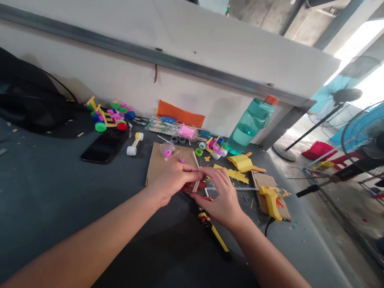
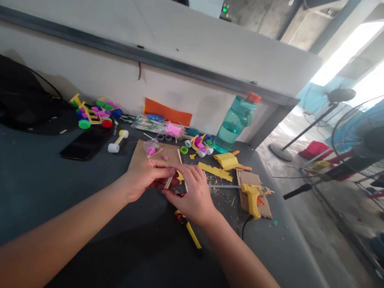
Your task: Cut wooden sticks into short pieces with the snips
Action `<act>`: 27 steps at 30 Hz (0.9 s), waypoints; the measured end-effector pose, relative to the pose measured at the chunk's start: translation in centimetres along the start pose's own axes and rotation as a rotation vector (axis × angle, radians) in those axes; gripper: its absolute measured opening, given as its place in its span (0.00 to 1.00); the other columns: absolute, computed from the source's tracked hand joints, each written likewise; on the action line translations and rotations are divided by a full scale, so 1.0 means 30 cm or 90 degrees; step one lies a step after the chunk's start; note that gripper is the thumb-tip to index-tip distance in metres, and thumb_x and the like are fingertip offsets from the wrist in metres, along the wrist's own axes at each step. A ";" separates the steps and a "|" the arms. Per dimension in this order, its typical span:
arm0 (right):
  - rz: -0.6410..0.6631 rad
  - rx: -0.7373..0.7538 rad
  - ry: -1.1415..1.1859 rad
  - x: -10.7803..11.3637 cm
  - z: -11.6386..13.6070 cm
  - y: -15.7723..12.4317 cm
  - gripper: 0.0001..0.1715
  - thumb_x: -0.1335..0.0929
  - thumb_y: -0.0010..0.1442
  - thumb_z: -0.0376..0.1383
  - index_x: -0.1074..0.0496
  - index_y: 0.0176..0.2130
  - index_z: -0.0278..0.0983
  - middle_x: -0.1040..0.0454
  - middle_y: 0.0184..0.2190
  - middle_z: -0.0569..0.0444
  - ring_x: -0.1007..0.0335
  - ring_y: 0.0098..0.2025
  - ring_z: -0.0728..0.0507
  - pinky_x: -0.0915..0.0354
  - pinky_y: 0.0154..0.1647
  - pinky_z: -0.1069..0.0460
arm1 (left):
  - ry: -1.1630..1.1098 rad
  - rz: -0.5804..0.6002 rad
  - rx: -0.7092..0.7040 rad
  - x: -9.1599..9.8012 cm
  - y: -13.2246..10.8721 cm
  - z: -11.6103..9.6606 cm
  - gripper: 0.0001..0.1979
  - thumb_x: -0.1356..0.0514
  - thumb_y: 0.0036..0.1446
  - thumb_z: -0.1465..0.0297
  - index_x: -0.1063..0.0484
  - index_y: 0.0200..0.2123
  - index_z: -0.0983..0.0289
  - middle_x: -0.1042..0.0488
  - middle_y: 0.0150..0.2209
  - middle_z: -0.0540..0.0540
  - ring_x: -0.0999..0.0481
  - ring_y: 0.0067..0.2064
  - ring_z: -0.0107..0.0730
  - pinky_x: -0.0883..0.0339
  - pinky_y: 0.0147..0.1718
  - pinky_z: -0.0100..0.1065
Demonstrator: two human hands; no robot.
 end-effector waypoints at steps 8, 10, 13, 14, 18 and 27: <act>-0.006 0.040 -0.026 0.006 0.006 0.003 0.28 0.30 0.50 0.38 0.36 0.51 0.39 0.28 0.43 0.48 0.34 0.46 0.39 0.37 0.47 0.42 | -0.003 0.015 0.034 0.004 -0.003 0.005 0.08 0.36 0.47 0.69 0.24 0.31 0.68 0.22 0.25 0.57 0.23 0.29 0.33 0.31 0.28 0.30; -0.010 0.048 -0.035 0.005 0.006 0.000 0.28 0.30 0.50 0.38 0.36 0.51 0.39 0.28 0.43 0.48 0.33 0.45 0.39 0.38 0.47 0.42 | -0.004 0.027 0.040 0.003 -0.002 0.006 0.10 0.35 0.45 0.69 0.24 0.32 0.68 0.22 0.25 0.57 0.23 0.30 0.33 0.31 0.28 0.30; -0.022 0.056 -0.048 0.006 0.006 -0.004 0.28 0.30 0.50 0.38 0.36 0.51 0.39 0.27 0.43 0.48 0.33 0.45 0.39 0.38 0.47 0.41 | -0.011 0.043 0.049 0.002 -0.003 0.008 0.11 0.34 0.46 0.69 0.24 0.33 0.69 0.22 0.26 0.57 0.22 0.30 0.33 0.30 0.28 0.30; -0.030 0.058 -0.049 0.008 0.007 -0.004 0.28 0.30 0.50 0.38 0.36 0.51 0.39 0.27 0.43 0.48 0.33 0.44 0.39 0.38 0.47 0.41 | -0.016 0.051 0.050 0.002 -0.003 0.007 0.10 0.35 0.46 0.69 0.24 0.34 0.69 0.22 0.27 0.58 0.22 0.30 0.33 0.30 0.28 0.30; -0.067 0.056 -0.040 0.027 0.016 -0.002 0.27 0.30 0.50 0.38 0.35 0.50 0.39 0.27 0.42 0.49 0.33 0.44 0.40 0.38 0.47 0.42 | -0.037 0.095 0.040 -0.003 -0.009 -0.003 0.10 0.38 0.50 0.69 0.24 0.35 0.69 0.22 0.30 0.60 0.22 0.32 0.34 0.28 0.29 0.31; -0.105 0.087 -0.005 0.051 0.037 -0.003 0.29 0.29 0.50 0.38 0.35 0.52 0.39 0.28 0.43 0.48 0.33 0.45 0.40 0.35 0.46 0.43 | -0.025 0.115 0.012 -0.014 -0.033 -0.031 0.11 0.36 0.49 0.67 0.24 0.34 0.68 0.22 0.30 0.60 0.22 0.33 0.34 0.28 0.31 0.32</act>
Point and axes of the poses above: each hand's wrist, its own y-axis towards the middle knuckle, its own x-axis out of the back of the hand, z = x × y, the point moved 5 cm from there along y, towards the middle knuckle
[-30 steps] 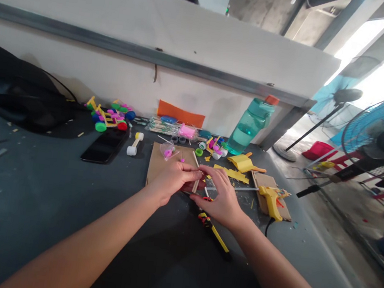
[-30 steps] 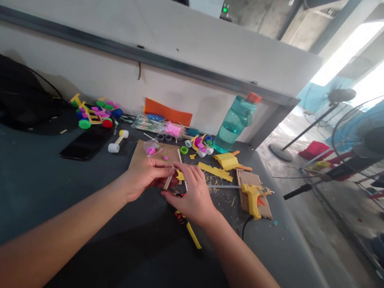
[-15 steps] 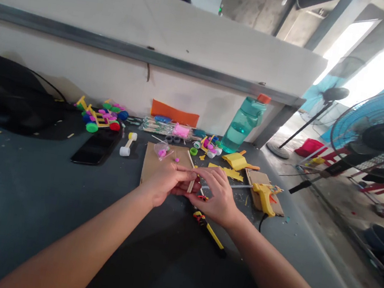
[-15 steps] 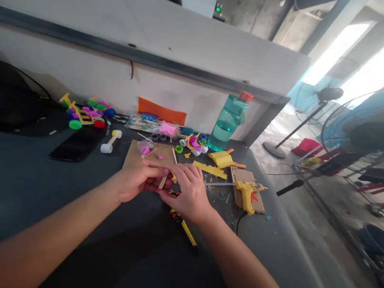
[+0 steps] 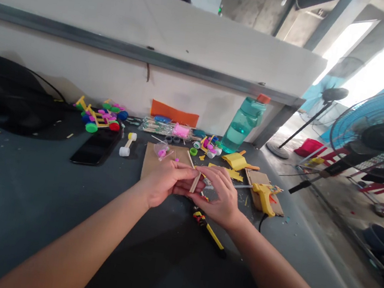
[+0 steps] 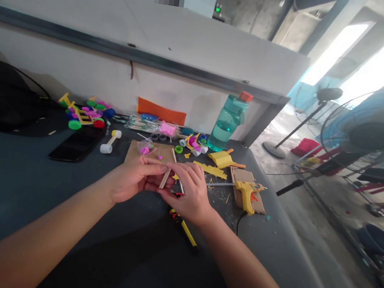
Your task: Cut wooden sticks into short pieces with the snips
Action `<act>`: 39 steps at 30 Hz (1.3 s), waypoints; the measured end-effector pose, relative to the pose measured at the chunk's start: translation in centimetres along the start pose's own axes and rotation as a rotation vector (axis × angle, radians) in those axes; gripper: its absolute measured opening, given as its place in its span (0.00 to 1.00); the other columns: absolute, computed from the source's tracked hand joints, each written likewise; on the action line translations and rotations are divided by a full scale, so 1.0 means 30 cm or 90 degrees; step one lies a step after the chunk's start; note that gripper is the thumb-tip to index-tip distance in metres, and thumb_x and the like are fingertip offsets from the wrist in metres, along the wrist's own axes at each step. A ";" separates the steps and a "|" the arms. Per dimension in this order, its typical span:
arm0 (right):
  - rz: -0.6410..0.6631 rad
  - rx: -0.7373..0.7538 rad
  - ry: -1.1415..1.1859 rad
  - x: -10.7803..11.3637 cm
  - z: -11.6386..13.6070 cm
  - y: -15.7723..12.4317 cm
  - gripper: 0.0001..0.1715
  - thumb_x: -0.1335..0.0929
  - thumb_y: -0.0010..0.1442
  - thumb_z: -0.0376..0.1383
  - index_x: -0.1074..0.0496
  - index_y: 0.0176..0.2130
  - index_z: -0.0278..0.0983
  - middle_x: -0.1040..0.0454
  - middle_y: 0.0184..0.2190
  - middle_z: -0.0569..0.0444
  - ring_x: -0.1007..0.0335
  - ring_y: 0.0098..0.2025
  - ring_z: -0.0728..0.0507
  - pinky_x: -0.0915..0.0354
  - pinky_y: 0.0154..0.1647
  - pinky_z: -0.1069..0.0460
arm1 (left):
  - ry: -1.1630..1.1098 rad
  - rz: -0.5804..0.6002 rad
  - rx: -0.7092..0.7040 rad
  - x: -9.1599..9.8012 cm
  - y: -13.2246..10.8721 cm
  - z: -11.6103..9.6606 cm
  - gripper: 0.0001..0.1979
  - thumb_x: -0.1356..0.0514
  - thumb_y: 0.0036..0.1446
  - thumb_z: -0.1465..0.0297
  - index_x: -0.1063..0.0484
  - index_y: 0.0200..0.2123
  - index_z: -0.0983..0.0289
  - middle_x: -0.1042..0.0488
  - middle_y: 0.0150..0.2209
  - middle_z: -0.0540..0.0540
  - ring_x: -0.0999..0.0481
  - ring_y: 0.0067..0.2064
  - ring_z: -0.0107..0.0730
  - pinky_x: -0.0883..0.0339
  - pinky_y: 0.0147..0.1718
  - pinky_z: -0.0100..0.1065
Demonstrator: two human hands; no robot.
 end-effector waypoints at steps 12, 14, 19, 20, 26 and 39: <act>-0.002 0.001 0.006 0.022 0.023 0.012 0.38 0.27 0.48 0.44 0.40 0.56 0.40 0.30 0.48 0.46 0.35 0.49 0.37 0.37 0.49 0.40 | 0.086 -0.056 -0.072 -0.050 -0.048 -0.051 0.11 0.33 0.44 0.70 0.23 0.34 0.67 0.22 0.28 0.56 0.23 0.33 0.33 0.30 0.38 0.36; 0.023 -0.023 0.034 0.023 0.022 0.017 0.46 0.27 0.46 0.50 0.43 0.58 0.38 0.33 0.51 0.44 0.38 0.52 0.36 0.39 0.52 0.39 | 0.093 -0.061 -0.070 -0.049 -0.049 -0.052 0.11 0.33 0.43 0.70 0.23 0.33 0.68 0.22 0.27 0.56 0.23 0.33 0.33 0.30 0.38 0.36; 0.043 -0.073 0.105 0.031 0.022 0.025 0.30 0.32 0.54 0.48 0.36 0.52 0.40 0.32 0.50 0.47 0.38 0.53 0.38 0.40 0.53 0.40 | 0.112 -0.039 -0.075 -0.049 -0.049 -0.054 0.12 0.32 0.43 0.68 0.23 0.33 0.67 0.22 0.29 0.57 0.23 0.36 0.36 0.30 0.39 0.36; 0.037 -0.083 0.106 0.032 0.020 0.025 0.28 0.31 0.54 0.46 0.36 0.51 0.40 0.32 0.49 0.47 0.38 0.52 0.38 0.40 0.53 0.41 | 0.111 -0.037 -0.075 -0.048 -0.048 -0.053 0.12 0.32 0.43 0.68 0.23 0.32 0.67 0.22 0.29 0.57 0.23 0.36 0.36 0.30 0.38 0.35; 0.020 -0.071 0.071 0.026 0.025 0.028 0.29 0.28 0.49 0.42 0.35 0.50 0.41 0.30 0.47 0.48 0.37 0.51 0.38 0.38 0.51 0.40 | 0.116 -0.056 -0.063 -0.036 -0.042 -0.050 0.13 0.33 0.43 0.67 0.23 0.34 0.67 0.22 0.29 0.57 0.23 0.34 0.35 0.29 0.36 0.35; 0.013 0.011 -0.004 0.015 0.029 0.017 0.35 0.28 0.49 0.41 0.39 0.54 0.41 0.30 0.47 0.47 0.35 0.50 0.37 0.37 0.50 0.39 | 0.079 -0.046 -0.037 -0.032 -0.041 -0.042 0.13 0.33 0.44 0.69 0.23 0.35 0.67 0.22 0.29 0.57 0.23 0.33 0.34 0.30 0.38 0.37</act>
Point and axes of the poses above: each hand's wrist, its own y-axis towards the middle knuckle, its own x-axis out of the back of the hand, z = x × y, the point moved 5 cm from there along y, towards the middle knuckle
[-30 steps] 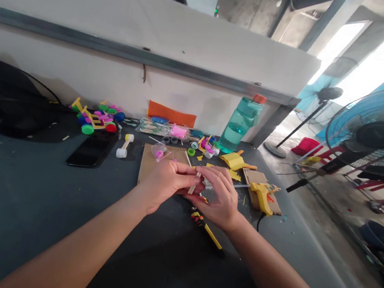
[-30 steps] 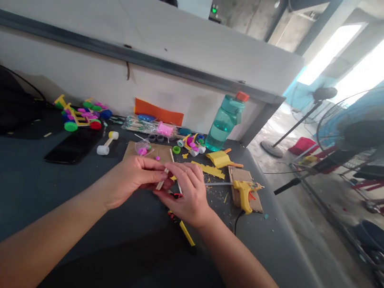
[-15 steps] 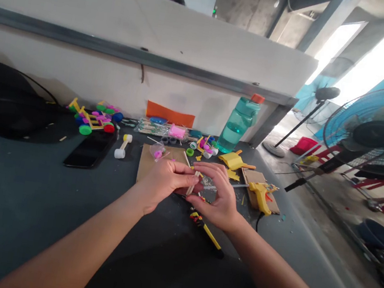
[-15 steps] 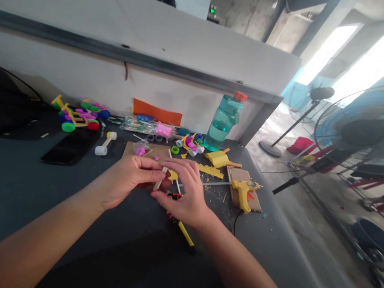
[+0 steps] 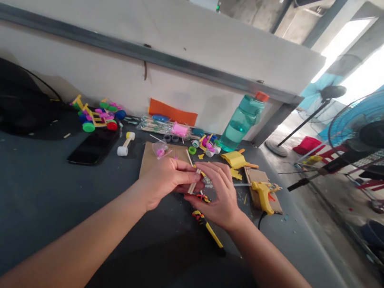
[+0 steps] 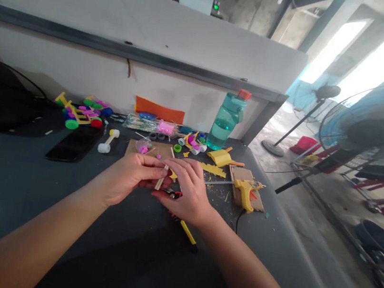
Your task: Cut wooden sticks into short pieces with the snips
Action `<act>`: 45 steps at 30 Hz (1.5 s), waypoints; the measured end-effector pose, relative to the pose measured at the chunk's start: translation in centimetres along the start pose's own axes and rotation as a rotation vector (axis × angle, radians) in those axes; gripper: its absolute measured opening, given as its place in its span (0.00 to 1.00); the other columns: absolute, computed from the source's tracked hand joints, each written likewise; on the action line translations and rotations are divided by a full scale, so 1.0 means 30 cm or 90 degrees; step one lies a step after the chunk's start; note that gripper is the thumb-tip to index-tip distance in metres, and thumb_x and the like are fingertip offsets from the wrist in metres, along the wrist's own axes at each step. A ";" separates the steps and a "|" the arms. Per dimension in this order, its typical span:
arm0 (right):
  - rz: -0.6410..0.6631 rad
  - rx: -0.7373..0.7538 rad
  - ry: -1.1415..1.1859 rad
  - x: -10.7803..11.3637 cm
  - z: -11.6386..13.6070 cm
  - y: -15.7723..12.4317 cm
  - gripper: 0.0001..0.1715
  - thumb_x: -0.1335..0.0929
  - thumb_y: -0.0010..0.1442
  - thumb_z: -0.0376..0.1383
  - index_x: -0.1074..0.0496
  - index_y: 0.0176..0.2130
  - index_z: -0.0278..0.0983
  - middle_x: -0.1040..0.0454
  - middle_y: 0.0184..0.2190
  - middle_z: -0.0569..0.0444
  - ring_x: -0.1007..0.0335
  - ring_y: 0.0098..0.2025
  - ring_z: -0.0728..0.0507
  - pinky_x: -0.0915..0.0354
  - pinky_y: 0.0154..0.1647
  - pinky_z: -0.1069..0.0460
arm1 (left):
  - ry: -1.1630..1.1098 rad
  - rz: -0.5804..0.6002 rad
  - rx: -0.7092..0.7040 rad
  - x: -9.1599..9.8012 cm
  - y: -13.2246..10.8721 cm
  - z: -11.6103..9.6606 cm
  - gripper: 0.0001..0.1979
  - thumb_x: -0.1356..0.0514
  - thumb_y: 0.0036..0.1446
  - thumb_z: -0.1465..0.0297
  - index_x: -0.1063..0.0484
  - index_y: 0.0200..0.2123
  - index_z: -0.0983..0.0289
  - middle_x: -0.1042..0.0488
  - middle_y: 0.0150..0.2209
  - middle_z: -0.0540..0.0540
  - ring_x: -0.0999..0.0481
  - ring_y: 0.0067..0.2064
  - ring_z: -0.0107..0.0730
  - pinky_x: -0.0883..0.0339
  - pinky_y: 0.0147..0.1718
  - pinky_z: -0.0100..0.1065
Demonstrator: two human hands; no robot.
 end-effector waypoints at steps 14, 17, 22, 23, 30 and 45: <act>-0.034 -0.010 -0.028 0.003 0.008 -0.004 0.30 0.30 0.50 0.38 0.37 0.53 0.40 0.28 0.44 0.48 0.33 0.47 0.38 0.35 0.47 0.40 | 0.004 0.026 0.001 -0.004 0.004 0.009 0.14 0.33 0.45 0.66 0.23 0.36 0.65 0.22 0.28 0.56 0.23 0.33 0.33 0.29 0.34 0.34; -0.057 -0.004 -0.032 0.013 0.010 -0.007 0.31 0.30 0.50 0.37 0.38 0.53 0.40 0.28 0.44 0.48 0.33 0.47 0.38 0.34 0.46 0.40 | 0.009 0.054 -0.014 -0.016 -0.002 0.003 0.12 0.34 0.45 0.66 0.23 0.34 0.66 0.22 0.29 0.56 0.23 0.33 0.33 0.29 0.33 0.32; -0.077 0.023 -0.034 0.028 0.024 -0.008 0.31 0.29 0.50 0.36 0.39 0.53 0.40 0.29 0.46 0.47 0.33 0.47 0.37 0.34 0.46 0.39 | 0.044 0.084 -0.062 -0.037 -0.019 -0.026 0.09 0.34 0.46 0.67 0.23 0.29 0.67 0.23 0.28 0.56 0.24 0.32 0.30 0.30 0.34 0.30; -0.077 0.024 -0.033 0.029 0.027 -0.008 0.31 0.30 0.51 0.36 0.39 0.53 0.40 0.29 0.46 0.47 0.33 0.47 0.37 0.33 0.46 0.39 | 0.058 0.083 -0.074 -0.040 -0.024 -0.033 0.09 0.34 0.46 0.67 0.23 0.29 0.67 0.23 0.28 0.55 0.24 0.32 0.30 0.30 0.34 0.30; -0.073 -0.046 0.002 0.037 0.014 -0.006 0.41 0.28 0.50 0.38 0.47 0.58 0.40 0.30 0.47 0.46 0.34 0.48 0.38 0.34 0.48 0.40 | 0.217 0.066 -0.168 -0.049 -0.051 -0.068 0.07 0.38 0.51 0.67 0.23 0.31 0.65 0.22 0.31 0.55 0.24 0.35 0.33 0.30 0.35 0.29; -0.083 -0.088 0.016 0.040 -0.011 0.003 0.26 0.32 0.54 0.33 0.38 0.53 0.39 0.27 0.42 0.49 0.32 0.44 0.43 0.35 0.46 0.45 | 0.348 -0.049 -0.386 -0.032 -0.073 -0.107 0.07 0.41 0.55 0.68 0.24 0.34 0.63 0.22 0.33 0.52 0.23 0.36 0.31 0.27 0.36 0.29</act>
Point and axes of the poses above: each hand's wrist, its own y-axis towards the middle knuckle, its own x-axis out of the back of the hand, z = x × y, the point moved 5 cm from there along y, towards the middle knuckle
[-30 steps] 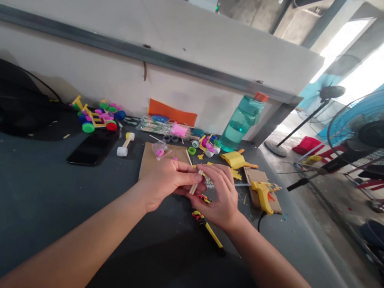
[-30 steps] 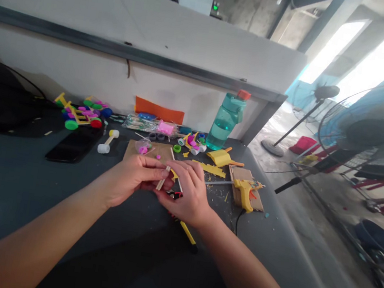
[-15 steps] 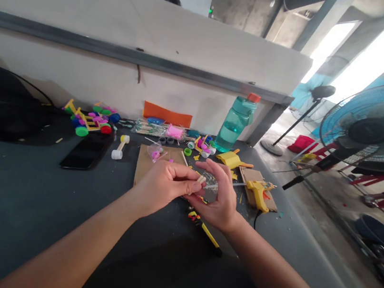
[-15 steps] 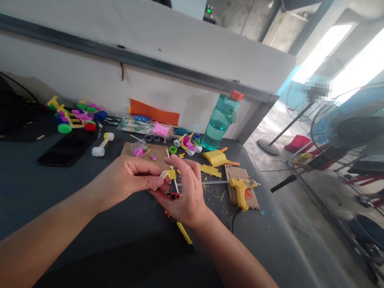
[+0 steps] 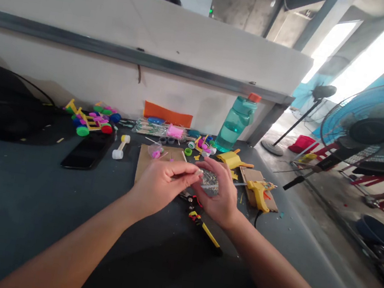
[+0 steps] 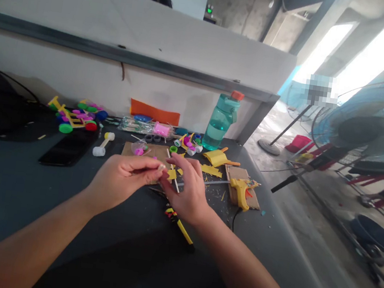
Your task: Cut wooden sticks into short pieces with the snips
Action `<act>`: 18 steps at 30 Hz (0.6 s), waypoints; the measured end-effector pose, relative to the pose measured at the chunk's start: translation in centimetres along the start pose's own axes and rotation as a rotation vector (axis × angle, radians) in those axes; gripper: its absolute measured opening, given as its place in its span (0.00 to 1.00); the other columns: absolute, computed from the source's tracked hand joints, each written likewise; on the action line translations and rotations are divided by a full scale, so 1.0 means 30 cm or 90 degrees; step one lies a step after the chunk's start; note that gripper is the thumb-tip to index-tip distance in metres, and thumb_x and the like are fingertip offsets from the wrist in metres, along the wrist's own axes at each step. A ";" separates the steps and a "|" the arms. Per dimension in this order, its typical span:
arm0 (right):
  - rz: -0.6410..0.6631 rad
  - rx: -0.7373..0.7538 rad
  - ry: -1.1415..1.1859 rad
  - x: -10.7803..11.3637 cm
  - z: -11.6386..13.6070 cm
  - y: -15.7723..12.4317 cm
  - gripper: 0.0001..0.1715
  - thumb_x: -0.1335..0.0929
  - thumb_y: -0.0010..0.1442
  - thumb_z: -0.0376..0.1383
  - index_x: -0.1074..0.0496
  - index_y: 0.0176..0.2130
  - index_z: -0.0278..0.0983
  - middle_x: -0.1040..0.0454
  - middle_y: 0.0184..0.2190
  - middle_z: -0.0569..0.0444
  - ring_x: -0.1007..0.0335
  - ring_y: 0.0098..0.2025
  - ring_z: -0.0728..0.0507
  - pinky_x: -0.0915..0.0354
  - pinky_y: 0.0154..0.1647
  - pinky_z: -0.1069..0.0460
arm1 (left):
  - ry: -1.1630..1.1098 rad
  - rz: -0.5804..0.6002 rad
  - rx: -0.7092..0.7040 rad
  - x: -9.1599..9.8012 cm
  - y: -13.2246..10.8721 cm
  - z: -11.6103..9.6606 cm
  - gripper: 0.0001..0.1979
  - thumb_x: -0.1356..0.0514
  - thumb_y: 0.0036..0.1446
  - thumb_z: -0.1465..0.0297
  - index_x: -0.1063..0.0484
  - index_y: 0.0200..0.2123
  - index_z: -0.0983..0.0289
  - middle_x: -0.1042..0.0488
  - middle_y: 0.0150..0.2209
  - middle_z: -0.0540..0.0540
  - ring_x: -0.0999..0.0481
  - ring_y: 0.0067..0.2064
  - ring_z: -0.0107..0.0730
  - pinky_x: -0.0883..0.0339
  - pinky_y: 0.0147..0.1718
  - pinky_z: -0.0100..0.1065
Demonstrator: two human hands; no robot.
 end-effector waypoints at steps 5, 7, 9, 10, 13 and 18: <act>-0.031 -0.092 -0.080 0.083 -0.022 0.034 0.12 0.35 0.58 0.35 0.32 0.23 0.38 0.33 0.18 0.58 0.38 0.23 0.49 0.39 0.27 0.53 | 0.010 -0.153 -0.009 0.103 0.031 0.049 0.09 0.41 0.55 0.67 0.24 0.33 0.65 0.22 0.30 0.54 0.22 0.32 0.30 0.27 0.36 0.31; -0.014 -0.113 -0.141 0.108 -0.024 0.056 0.16 0.36 0.59 0.36 0.33 0.21 0.37 0.35 0.17 0.58 0.40 0.22 0.49 0.42 0.26 0.53 | -0.004 -0.171 0.005 0.134 0.043 0.076 0.10 0.42 0.55 0.66 0.24 0.32 0.66 0.22 0.30 0.55 0.22 0.31 0.29 0.26 0.34 0.31; 0.085 -0.110 -0.172 0.095 -0.024 0.064 0.10 0.37 0.59 0.36 0.29 0.29 0.38 0.31 0.24 0.55 0.35 0.30 0.47 0.39 0.33 0.52 | -0.018 -0.181 0.024 0.155 0.052 0.108 0.11 0.42 0.54 0.65 0.24 0.32 0.66 0.22 0.29 0.55 0.23 0.30 0.29 0.26 0.32 0.31; 0.156 -0.114 -0.189 0.077 -0.026 0.056 0.08 0.36 0.58 0.37 0.28 0.37 0.39 0.28 0.30 0.53 0.34 0.36 0.44 0.39 0.38 0.50 | -0.021 -0.181 0.037 0.161 0.056 0.127 0.12 0.42 0.54 0.64 0.24 0.32 0.67 0.22 0.29 0.55 0.23 0.30 0.29 0.26 0.32 0.31; 0.393 -0.192 -0.284 0.016 -0.049 -0.037 0.41 0.30 0.48 0.48 0.41 0.57 0.37 0.32 0.48 0.42 0.39 0.50 0.34 0.40 0.45 0.42 | -0.029 -0.191 0.082 0.171 0.065 0.198 0.13 0.41 0.52 0.62 0.24 0.33 0.67 0.22 0.29 0.56 0.23 0.30 0.31 0.26 0.32 0.33; 0.612 -0.323 -0.398 -0.016 -0.072 -0.259 0.59 0.28 0.38 0.55 0.46 0.60 0.31 0.35 0.50 0.35 0.42 0.52 0.27 0.45 0.47 0.37 | 0.019 -0.157 0.147 0.154 0.066 0.351 0.13 0.42 0.51 0.62 0.24 0.32 0.65 0.21 0.30 0.55 0.22 0.31 0.32 0.28 0.34 0.33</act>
Point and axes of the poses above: each hand's wrist, its own y-axis towards the middle knuckle, its own x-axis out of the back of the hand, z = x × y, the point moved 5 cm from there along y, towards the middle knuckle
